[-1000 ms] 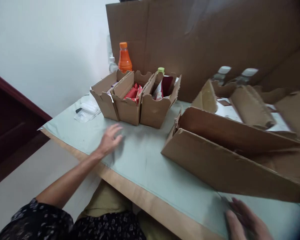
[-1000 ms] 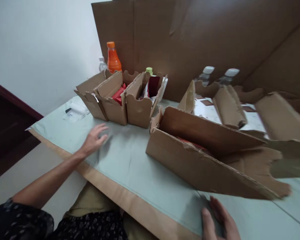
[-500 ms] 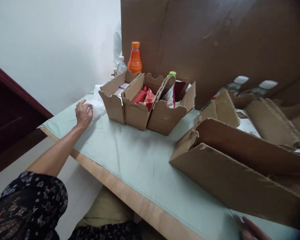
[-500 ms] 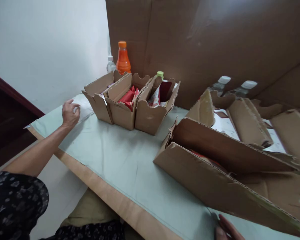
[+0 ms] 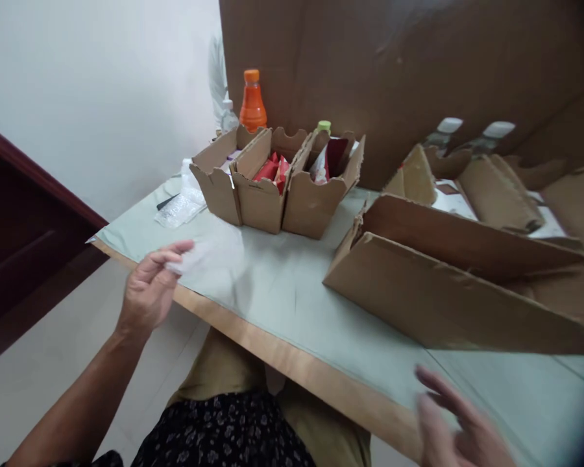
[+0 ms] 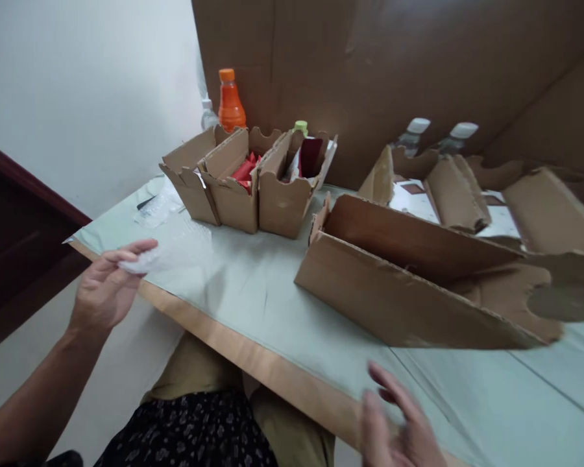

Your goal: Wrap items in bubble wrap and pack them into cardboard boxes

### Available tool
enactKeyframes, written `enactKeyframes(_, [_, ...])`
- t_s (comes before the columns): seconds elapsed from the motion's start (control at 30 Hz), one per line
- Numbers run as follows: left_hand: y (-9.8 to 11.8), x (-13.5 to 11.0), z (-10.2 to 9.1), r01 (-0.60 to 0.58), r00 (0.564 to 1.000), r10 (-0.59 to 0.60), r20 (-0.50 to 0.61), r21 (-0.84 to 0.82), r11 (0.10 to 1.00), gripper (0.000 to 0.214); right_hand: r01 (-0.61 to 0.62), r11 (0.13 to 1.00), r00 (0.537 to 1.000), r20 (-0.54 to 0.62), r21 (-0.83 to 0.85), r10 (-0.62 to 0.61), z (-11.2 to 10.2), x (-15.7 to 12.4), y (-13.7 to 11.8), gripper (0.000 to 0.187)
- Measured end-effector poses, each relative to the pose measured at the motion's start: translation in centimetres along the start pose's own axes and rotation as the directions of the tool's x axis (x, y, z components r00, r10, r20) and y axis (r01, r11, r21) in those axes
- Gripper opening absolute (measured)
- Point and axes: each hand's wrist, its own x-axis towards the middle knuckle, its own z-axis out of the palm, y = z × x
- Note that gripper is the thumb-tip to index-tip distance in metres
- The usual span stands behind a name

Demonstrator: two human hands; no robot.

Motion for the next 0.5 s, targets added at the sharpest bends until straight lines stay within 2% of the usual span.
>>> enactKeyframes(0.07, [0.6, -1.4, 1.9, -0.024, 0.984, 0.015, 0.180, 0.048, 0.999, 0.009, 0.164, 0.983, 0.978, 0.114, 0.079, -0.172, 1.6, -0.1, -3.4, 0.058])
enactKeyframes(0.13, [1.1, -2.6, 4.0, -0.062, 0.941, 0.029, 0.338, 0.086, 0.994, 0.013, 0.301, 0.935, 0.910, 0.238, 0.187, -0.340, 3.5, 0.9, -5.7, 0.075])
enactKeyframes(0.2, [1.6, -3.4, 6.0, -0.081, 0.899, 0.046, 0.436, 0.061, 0.995, 0.016, 0.329, 0.906, 0.855, 0.323, 0.267, -0.406, 5.5, 2.3, -6.7, 0.087])
enactKeyframes(0.3, [2.2, -4.3, 7.9, -0.070, 0.861, 0.071, 0.504, -0.022, 0.997, 0.019, 0.212, 0.908, 0.824, 0.433, 0.362, -0.365, 7.6, 4.0, -6.5, 0.081])
enactKeyframes(0.4, [2.2, -4.8, 8.1, -0.057, 0.857, 0.079, 0.510, -0.058, 0.997, 0.018, 0.052, 0.890, 0.800, 0.514, 0.453, -0.309, 7.8, 4.6, -5.7, 0.067])
enactKeyframes(0.5, [1.6, -4.9, 7.9, -0.067, 0.862, 0.105, 0.497, -0.094, 0.993, 0.017, -0.025, 0.844, 0.802, 0.515, 0.536, -0.303, 6.5, 4.8, -5.5, 0.085])
